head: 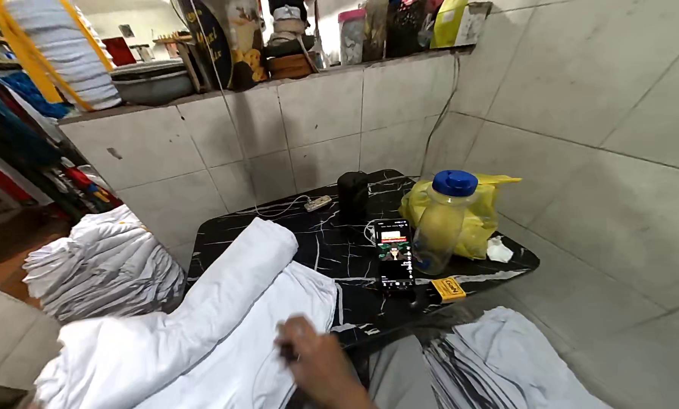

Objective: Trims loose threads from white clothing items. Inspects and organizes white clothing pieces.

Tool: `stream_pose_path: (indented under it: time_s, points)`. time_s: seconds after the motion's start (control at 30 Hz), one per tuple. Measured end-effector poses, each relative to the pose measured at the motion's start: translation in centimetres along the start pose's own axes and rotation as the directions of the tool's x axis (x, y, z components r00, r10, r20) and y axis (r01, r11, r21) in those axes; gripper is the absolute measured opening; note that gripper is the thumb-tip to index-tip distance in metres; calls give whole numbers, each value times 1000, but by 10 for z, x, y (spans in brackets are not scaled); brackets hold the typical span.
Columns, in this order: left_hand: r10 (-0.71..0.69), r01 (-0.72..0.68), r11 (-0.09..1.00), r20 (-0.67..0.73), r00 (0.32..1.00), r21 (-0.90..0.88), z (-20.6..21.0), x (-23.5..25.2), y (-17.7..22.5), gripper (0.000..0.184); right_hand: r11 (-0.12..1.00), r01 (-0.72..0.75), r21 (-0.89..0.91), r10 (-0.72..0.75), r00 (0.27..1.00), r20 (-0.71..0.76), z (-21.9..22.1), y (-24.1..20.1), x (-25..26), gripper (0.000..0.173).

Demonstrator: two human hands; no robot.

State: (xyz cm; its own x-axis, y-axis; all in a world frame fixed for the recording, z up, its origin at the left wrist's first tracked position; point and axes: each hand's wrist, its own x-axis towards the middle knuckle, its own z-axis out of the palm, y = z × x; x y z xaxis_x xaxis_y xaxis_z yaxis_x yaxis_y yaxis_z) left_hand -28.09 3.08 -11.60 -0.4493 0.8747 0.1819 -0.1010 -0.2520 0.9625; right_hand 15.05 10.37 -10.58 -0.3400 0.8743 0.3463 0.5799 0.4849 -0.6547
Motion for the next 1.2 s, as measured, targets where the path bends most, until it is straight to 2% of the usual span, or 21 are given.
stream_pose_path:
  time_s: [0.03, 0.07, 0.13, 0.17, 0.23, 0.3, 0.37, 0.43, 0.47, 0.53, 0.6, 0.63, 0.67, 0.73, 0.8, 0.83, 0.87, 0.93, 1.0, 1.07, 1.2]
  points:
    - [-48, 57, 996, -122, 991, 70, 15, 17, 1, 38, 992, -66, -103, 72, 996, 53, -7, 20, 17, 44]
    - [-107, 135, 982, -203, 973, 131, 31, 33, 0, 38, 979, -103, -178, 122, 988, 99, -7, 38, 26, 45]
    - [-175, 239, 934, -244, 954, 266, 57, 66, -4, 40, 952, -164, -257, 210, 964, 165, -4, 48, 23, 41]
    - [-174, 236, 913, -207, 963, 333, 73, 81, 0, 40, 943, -185, -275, 235, 959, 161, -4, 44, 18, 38]
    - [-117, 165, 861, -129, 985, 480, 109, 106, 12, 36, 929, -218, -300, 258, 961, 101, -3, 38, 1, 34]
    - [-27, 69, 840, -86, 996, 538, 143, 125, 18, 34, 925, -199, -325, 205, 979, -18, 2, 37, -16, 38]
    - [119, -66, 854, -71, 990, 516, 167, 144, 6, 34, 928, -135, -348, 78, 982, -172, 10, 40, -31, 55]
    - [220, -158, 864, -75, 973, 479, 188, 161, -17, 34, 929, -132, -345, 41, 965, -261, 16, 43, -41, 68]
    - [228, -171, 863, -65, 971, 475, 193, 168, -29, 34, 929, -142, -342, 39, 956, -290, 18, 44, -44, 66]
    - [148, -105, 848, -43, 988, 519, 189, 177, -49, 37, 930, -167, -326, 56, 945, -322, 19, 45, -48, 57]
    - [63, 1, 762, -77, 995, 648, 169, 183, -59, 46, 933, -193, -304, 88, 941, -328, 17, 45, -48, 51]
    - [84, 23, 702, -115, 990, 711, 157, 183, -58, 53, 934, -207, -290, 110, 941, -320, 14, 44, -47, 51]
    - [172, 6, 669, -162, 972, 744, 146, 179, -54, 58, 935, -221, -279, 131, 943, -307, 12, 42, -47, 51]
    - [411, -89, 645, -246, 878, 759, 133, 161, -34, 64, 923, -239, -301, 147, 943, -298, 13, 39, -44, 49]
    - [572, -220, 584, -205, 794, 781, 145, 120, -6, 58, 901, -247, -356, 124, 935, -333, 17, 35, -37, 43]
    - [593, -285, 544, -121, 796, 789, 160, 88, 4, 54, 883, -262, -388, 120, 928, -353, 18, 33, -31, 37]
    - [571, -372, 507, 20, 821, 777, 177, 52, 7, 48, 864, -299, -404, 162, 926, -341, 15, 28, -25, 32]
    - [388, -539, 435, 391, 835, 721, 208, -15, -3, 41, 813, -399, -425, 364, 917, -164, 0, 10, -9, 33]
    - [174, -662, 245, 640, 748, 708, 222, -54, -28, 42, 767, -446, -461, 522, 852, 44, -18, -4, 5, 39]
    - [148, -684, 141, 668, 729, 715, 216, -67, -51, 41, 751, -464, -470, 569, 816, 103, -33, -11, 6, 43]
    - [238, -606, 39, 582, 778, 794, 202, -73, -54, 49, 718, -503, -481, 613, 785, 95, -55, -8, -8, 43]
